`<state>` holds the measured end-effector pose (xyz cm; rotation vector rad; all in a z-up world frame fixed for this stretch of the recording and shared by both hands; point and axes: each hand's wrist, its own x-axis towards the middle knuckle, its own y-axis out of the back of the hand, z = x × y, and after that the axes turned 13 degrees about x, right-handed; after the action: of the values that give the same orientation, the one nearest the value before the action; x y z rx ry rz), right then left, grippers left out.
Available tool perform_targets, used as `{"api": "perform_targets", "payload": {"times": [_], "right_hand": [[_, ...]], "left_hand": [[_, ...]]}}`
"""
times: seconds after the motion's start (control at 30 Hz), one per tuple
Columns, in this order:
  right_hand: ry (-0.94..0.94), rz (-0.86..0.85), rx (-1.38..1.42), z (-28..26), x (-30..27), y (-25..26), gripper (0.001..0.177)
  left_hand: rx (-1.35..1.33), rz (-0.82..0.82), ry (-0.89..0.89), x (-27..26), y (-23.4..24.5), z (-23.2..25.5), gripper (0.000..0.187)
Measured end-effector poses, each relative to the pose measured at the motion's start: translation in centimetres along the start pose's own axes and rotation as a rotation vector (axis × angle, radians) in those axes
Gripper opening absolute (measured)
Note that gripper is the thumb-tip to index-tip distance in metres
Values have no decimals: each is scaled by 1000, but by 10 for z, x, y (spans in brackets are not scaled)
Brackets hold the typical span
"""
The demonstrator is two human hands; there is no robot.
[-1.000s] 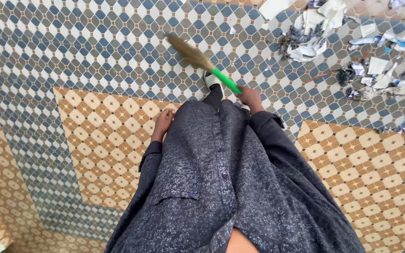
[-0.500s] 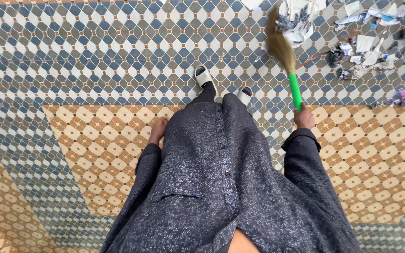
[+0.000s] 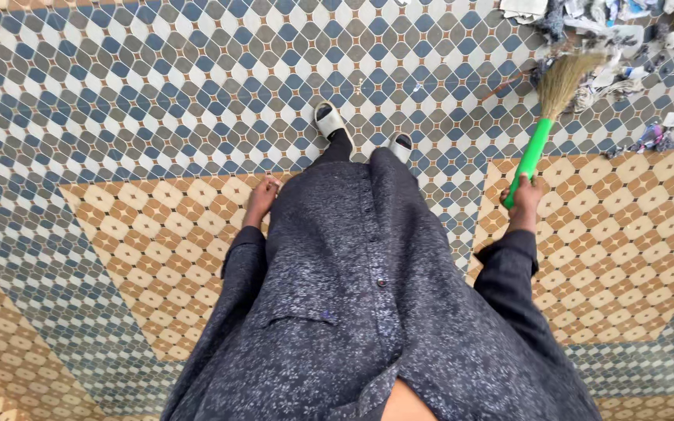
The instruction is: The person sweeps paper scraps and trash across a tiled floor using a long broom with a green handle.
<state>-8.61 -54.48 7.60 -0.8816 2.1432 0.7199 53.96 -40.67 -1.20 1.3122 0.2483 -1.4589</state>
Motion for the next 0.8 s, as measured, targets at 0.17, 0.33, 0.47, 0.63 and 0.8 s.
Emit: {"api": "perform_targets", "payload": {"times": [0.17,0.33,0.47,0.63,0.8], "right_hand": [[35,-165,-198,56,-48,-24,58],[598,-434,-1027,62,-79,-94,68],[613,-677,-1284,60,-89,-212,79],[1048,-833,-1671,116,-57,-361,72],[1214,-995,-1721,147,-31,-466,59]], "left_hand": [[-61,-6,-56,6,-3,6,30],[-280,-203,-105,64,-11,61,30],[-259,-63,-376,92,-11,114,26],[-275,51,-270,74,-9,105,29],[-728,268,-18,-14,15,55,31]]}}
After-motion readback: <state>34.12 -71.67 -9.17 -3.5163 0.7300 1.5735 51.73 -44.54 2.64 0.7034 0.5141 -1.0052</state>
